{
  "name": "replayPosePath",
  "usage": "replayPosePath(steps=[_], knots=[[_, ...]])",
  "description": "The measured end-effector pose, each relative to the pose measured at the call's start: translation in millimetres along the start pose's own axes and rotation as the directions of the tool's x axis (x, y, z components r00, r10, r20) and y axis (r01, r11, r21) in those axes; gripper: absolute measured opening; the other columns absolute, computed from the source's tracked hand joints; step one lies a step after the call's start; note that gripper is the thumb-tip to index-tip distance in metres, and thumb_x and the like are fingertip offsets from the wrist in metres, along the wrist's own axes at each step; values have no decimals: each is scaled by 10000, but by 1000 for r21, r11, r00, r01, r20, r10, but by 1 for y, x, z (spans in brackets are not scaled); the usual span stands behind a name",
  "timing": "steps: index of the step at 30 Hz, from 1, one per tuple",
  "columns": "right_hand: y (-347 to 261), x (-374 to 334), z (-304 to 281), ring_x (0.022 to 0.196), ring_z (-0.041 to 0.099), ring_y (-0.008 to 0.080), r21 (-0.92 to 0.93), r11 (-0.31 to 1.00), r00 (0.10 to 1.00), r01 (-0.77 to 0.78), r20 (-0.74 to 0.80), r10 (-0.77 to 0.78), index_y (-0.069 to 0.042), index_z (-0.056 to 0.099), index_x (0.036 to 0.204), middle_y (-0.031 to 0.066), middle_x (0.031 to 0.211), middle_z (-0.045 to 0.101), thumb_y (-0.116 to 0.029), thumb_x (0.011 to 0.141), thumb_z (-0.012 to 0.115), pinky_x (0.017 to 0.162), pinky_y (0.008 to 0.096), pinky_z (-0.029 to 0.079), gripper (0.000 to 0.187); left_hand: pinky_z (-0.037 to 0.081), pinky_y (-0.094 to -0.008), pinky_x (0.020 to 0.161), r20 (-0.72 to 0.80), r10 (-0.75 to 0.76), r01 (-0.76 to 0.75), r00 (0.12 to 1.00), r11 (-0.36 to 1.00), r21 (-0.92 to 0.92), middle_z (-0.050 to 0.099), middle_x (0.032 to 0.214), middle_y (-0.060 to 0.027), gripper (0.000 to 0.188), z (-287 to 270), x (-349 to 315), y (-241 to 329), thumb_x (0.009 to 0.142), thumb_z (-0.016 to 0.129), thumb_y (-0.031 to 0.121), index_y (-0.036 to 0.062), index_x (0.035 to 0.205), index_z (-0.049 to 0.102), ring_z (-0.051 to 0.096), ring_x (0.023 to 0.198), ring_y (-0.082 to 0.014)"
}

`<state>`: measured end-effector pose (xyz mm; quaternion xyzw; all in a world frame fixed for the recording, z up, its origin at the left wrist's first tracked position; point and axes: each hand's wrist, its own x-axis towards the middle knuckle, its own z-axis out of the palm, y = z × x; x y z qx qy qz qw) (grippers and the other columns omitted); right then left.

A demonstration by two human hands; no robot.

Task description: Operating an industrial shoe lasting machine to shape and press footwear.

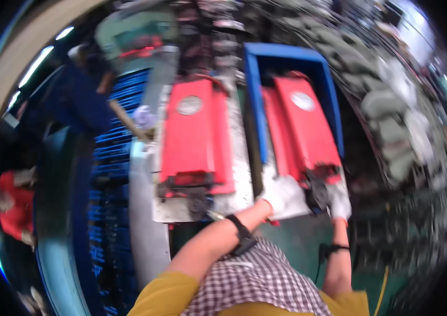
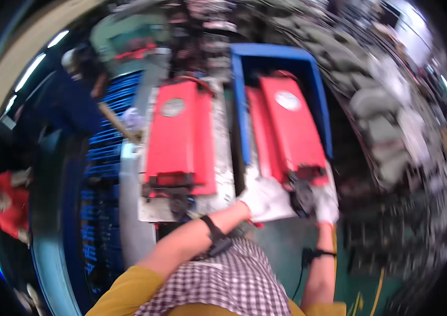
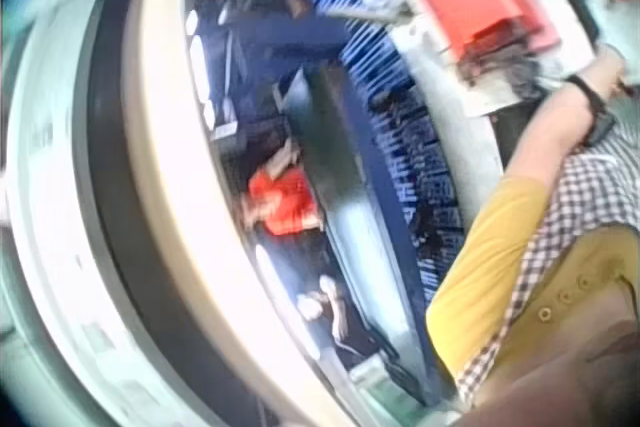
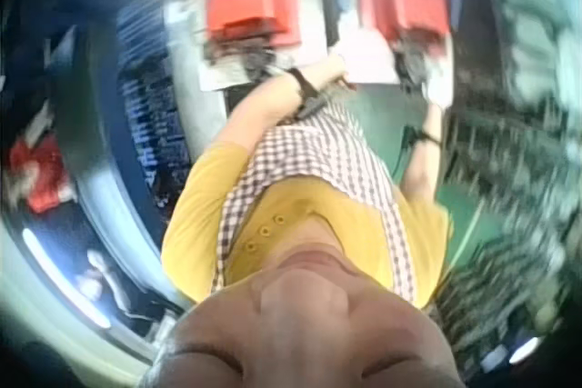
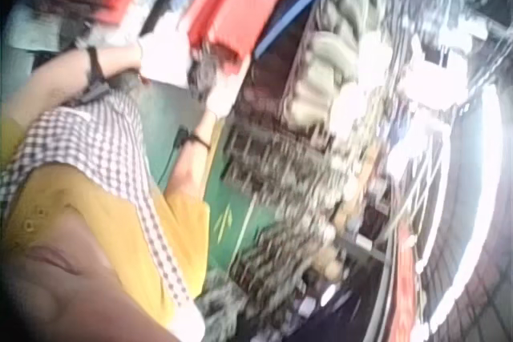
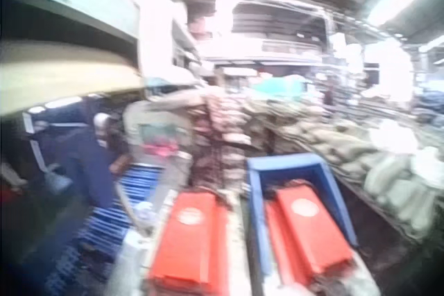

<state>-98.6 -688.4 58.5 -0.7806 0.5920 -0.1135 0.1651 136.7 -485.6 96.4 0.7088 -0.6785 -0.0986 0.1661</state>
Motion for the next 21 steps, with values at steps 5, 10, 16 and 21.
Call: replayPosePath(steps=[5, 10, 16, 21], knots=[[-8, 4, -5, 1066, 679, 402, -90, 989, 993, 118, -13, -120, -178, 754, 1127, 194, 1124, 722, -532, 1011, 417, 946, 498, 531, 503, 493, -450, 926, 7, -17, 18, 1000, 994, -105, 645, 1125, -150, 424, -19, 0, 8, 789, 663, 187, 74, 1197, 650, 616, 1071, -340], [-7, -5, -19, 1067, 675, 415, -24, 1000, 998, 20, 67, -18, -155, 753, 1110, 203, 1111, 722, -567, 1008, 406, 932, 496, 527, 548, 430, -509, 1078, -464, 166, -211, 870, 976, -47, 599, 1192, -148, 510, -49, 36, 46, 826, 657, 133, 79, 1326, 572, 548, 1250, -369], [-28, -9, -21, 1051, 678, 427, -80, 997, 1000, -19, 19, 20, -142, 751, 1080, 215, 1085, 724, -545, 1011, 397, 923, 503, 528, 541, 296, -598, 1197, -277, 163, -130, 947, 982, 135, 628, 1166, -155, 576, -20, 59, 35, 862, 581, 106, 99, 1436, 525, 477, 1379, -400], [-31, -5, -25, 1024, 689, 422, -110, 994, 1000, -24, 16, 26, -135, 747, 1053, 207, 1085, 725, -508, 1015, 378, 902, 513, 534, 526, 268, -618, 1204, -312, 178, -132, 933, 978, 163, 633, 1214, -164, 607, -18, 66, 30, 868, 549, 94, 129, 1473, 506, 466, 1395, -402]])
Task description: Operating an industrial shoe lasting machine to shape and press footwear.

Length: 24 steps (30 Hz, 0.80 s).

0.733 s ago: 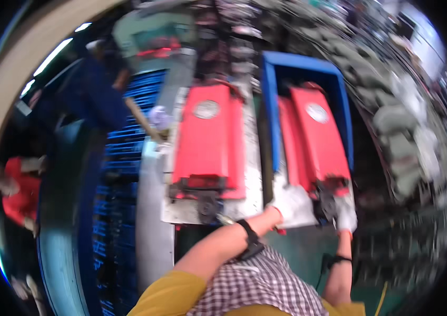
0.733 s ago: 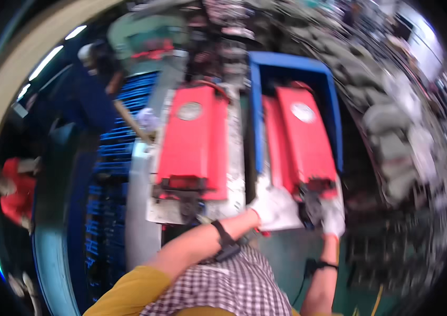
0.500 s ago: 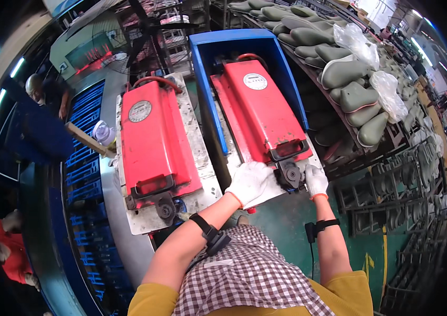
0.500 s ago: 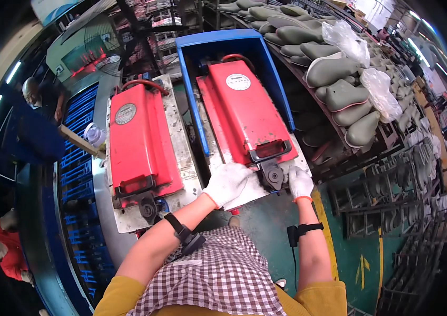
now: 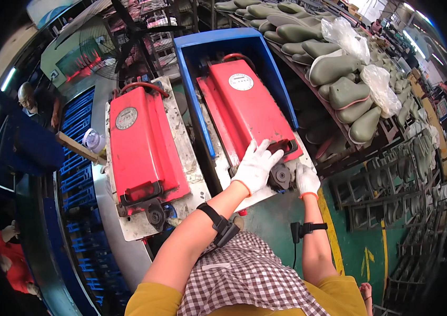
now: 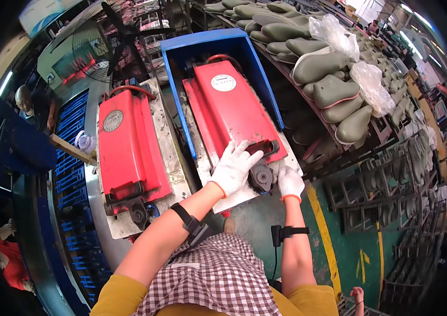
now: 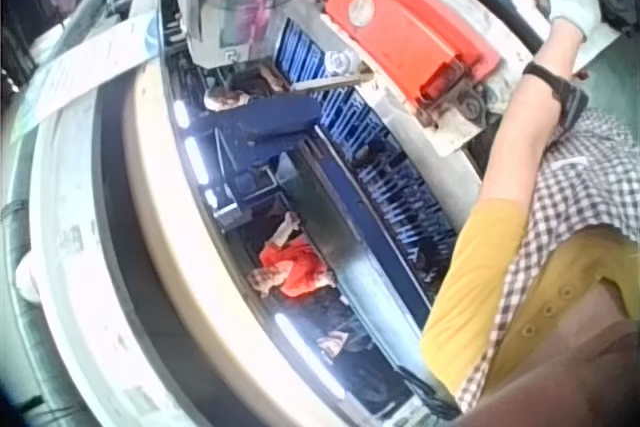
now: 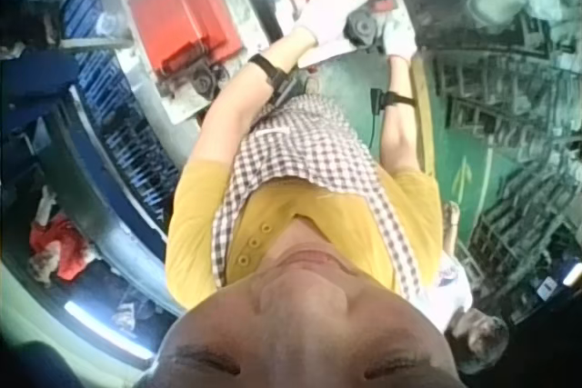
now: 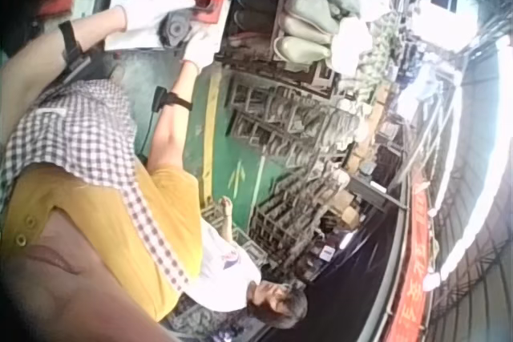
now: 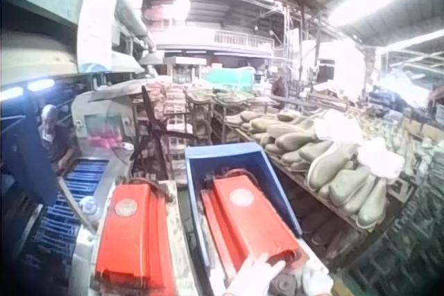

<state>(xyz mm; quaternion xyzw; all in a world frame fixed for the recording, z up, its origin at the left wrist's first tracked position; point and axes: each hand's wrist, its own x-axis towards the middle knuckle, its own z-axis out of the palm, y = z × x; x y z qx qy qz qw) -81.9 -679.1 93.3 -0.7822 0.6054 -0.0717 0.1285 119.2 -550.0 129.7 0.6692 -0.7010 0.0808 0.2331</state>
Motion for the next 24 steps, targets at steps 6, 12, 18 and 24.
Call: replayPosePath(steps=[6, 12, 18, 24], knots=[[21, -8, -12, 1095, 668, 406, 189, 953, 952, 236, 151, -266, -90, 739, 1129, 208, 1129, 719, -506, 967, 562, 932, 461, 526, 480, 283, -638, 1183, 30, -16, 17, 999, 999, -33, 632, 1180, -165, 602, 1, 1, 1, 860, 576, 120, 136, 1459, 523, 472, 1378, -411], [27, -17, -36, 1065, 673, 345, 171, 868, 836, 466, 236, -495, -96, 725, 1145, 156, 1089, 716, -430, 848, 754, 963, 432, 520, 448, 286, -629, 1164, 44, 0, 1, 999, 1000, -14, 644, 1139, -188, 601, -2, 0, 8, 853, 581, 117, 97, 1451, 521, 468, 1373, -423], [18, -18, -34, 1101, 677, 332, 207, 886, 871, 415, 190, -453, -102, 727, 1166, 149, 1151, 722, -467, 863, 729, 967, 422, 522, 475, 265, -634, 1179, 96, -37, 38, 995, 999, -6, 633, 1192, -188, 644, -6, 1, 7, 839, 596, 120, 105, 1476, 499, 450, 1393, -425], [24, -24, -33, 1087, 691, 346, 268, 934, 921, 237, 245, -303, -130, 724, 1186, 165, 1150, 730, -518, 879, 709, 938, 420, 541, 496, 254, -642, 1189, 107, -29, 29, 994, 1000, 2, 631, 1211, -183, 639, -3, 6, 6, 868, 588, 130, 121, 1497, 479, 424, 1423, -424]])
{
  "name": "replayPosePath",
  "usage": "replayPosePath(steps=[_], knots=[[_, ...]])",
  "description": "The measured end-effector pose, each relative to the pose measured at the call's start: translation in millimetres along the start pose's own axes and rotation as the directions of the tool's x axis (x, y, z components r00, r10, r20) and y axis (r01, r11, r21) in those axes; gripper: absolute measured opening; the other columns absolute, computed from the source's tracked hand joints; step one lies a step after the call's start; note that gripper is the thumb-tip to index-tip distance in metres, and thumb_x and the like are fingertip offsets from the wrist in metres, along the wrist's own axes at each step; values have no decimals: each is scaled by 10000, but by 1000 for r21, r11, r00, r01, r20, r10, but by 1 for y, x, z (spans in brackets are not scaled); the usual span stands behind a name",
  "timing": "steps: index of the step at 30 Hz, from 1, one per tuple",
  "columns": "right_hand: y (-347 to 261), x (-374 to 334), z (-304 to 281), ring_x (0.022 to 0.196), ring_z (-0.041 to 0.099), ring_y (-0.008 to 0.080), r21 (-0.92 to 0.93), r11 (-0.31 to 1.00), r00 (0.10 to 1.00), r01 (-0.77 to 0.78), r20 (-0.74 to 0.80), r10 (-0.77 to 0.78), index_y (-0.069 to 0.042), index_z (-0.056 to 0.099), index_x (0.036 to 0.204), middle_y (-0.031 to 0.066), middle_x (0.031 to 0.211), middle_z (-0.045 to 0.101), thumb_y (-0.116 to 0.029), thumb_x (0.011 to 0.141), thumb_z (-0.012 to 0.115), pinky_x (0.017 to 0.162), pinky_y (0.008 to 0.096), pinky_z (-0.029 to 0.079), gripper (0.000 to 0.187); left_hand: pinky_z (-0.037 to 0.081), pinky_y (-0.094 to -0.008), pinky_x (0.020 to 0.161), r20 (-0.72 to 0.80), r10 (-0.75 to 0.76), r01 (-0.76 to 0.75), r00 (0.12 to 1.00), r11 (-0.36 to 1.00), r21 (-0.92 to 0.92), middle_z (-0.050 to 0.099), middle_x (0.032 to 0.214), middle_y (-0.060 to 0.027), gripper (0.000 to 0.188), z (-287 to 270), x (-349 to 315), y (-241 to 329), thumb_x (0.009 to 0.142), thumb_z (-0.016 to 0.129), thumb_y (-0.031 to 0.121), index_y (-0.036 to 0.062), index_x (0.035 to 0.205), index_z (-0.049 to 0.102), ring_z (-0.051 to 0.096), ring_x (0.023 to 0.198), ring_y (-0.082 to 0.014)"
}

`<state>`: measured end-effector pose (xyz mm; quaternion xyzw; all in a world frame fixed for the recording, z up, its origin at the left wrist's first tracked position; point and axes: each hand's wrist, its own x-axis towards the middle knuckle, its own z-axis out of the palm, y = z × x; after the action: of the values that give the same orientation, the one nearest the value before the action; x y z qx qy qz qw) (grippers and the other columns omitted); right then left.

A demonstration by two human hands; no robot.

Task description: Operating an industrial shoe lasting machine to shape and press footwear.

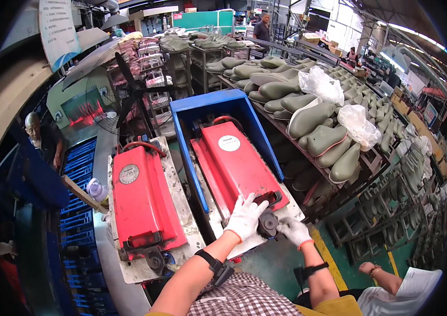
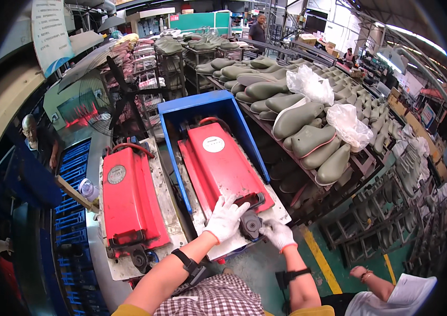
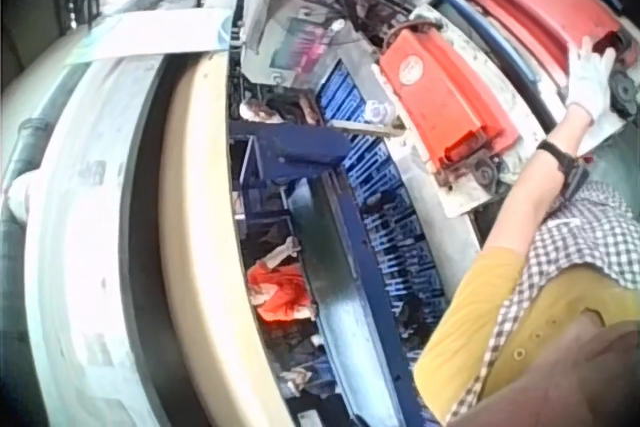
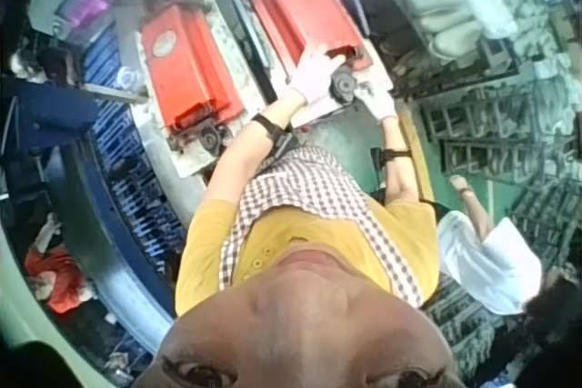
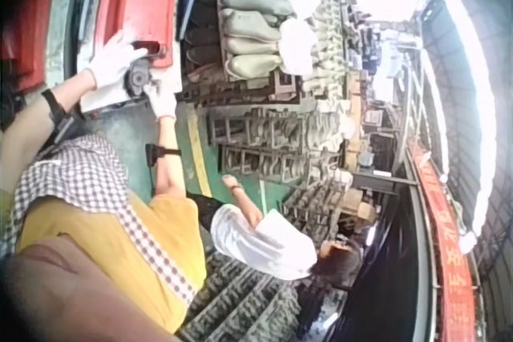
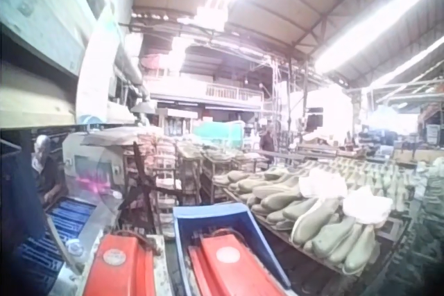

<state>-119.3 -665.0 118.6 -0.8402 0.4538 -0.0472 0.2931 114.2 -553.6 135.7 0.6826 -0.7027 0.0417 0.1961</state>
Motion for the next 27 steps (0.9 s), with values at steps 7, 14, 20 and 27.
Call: replayPosePath(steps=[7, 14, 20, 27], knots=[[-10, -45, 52, 1084, 664, 469, 137, 961, 962, -241, -97, 255, -52, 665, 1196, 291, 1094, 707, -581, 973, 564, 944, 522, 513, 583, 273, -642, 1174, -10, -16, 16, 1000, 1000, -20, 634, 1194, -177, 593, 0, -4, 2, 897, 608, 177, 125, 1476, 490, 451, 1385, -411], [-59, -91, 61, 1079, 646, 452, 105, 936, 935, -337, 157, 319, 10, 567, 1221, 279, 1130, 669, -372, 965, 661, 925, 505, 502, 469, 359, -576, 1070, -223, -38, 6, 974, 990, -142, 672, 1072, -139, 341, -41, 21, 7, 934, 659, 365, 170, 1214, 672, 579, 1172, -351], [-90, -26, 26, 1054, 637, 382, 97, 918, 884, 385, -324, -337, 1, 631, 1137, 194, 1115, 668, -183, 925, 664, 929, 455, 515, 282, 376, -562, 1034, -232, -43, 2, 972, 984, -177, 659, 1090, -128, 367, -127, 60, -11, 816, 670, 144, 179, 1180, 707, 588, 1144, -339], [-141, 121, 78, 1339, 452, 516, -225, 949, 911, 221, -300, -283, -145, 423, 1544, 317, 1517, 404, -383, 798, 807, 1134, 507, 411, 872, 450, -427, 1094, -527, 88, -183, 845, 974, -130, 647, 1234, -181, 356, -211, 124, -61, 817, 692, 173, 49, 1148, 728, 572, 1221, -389]])
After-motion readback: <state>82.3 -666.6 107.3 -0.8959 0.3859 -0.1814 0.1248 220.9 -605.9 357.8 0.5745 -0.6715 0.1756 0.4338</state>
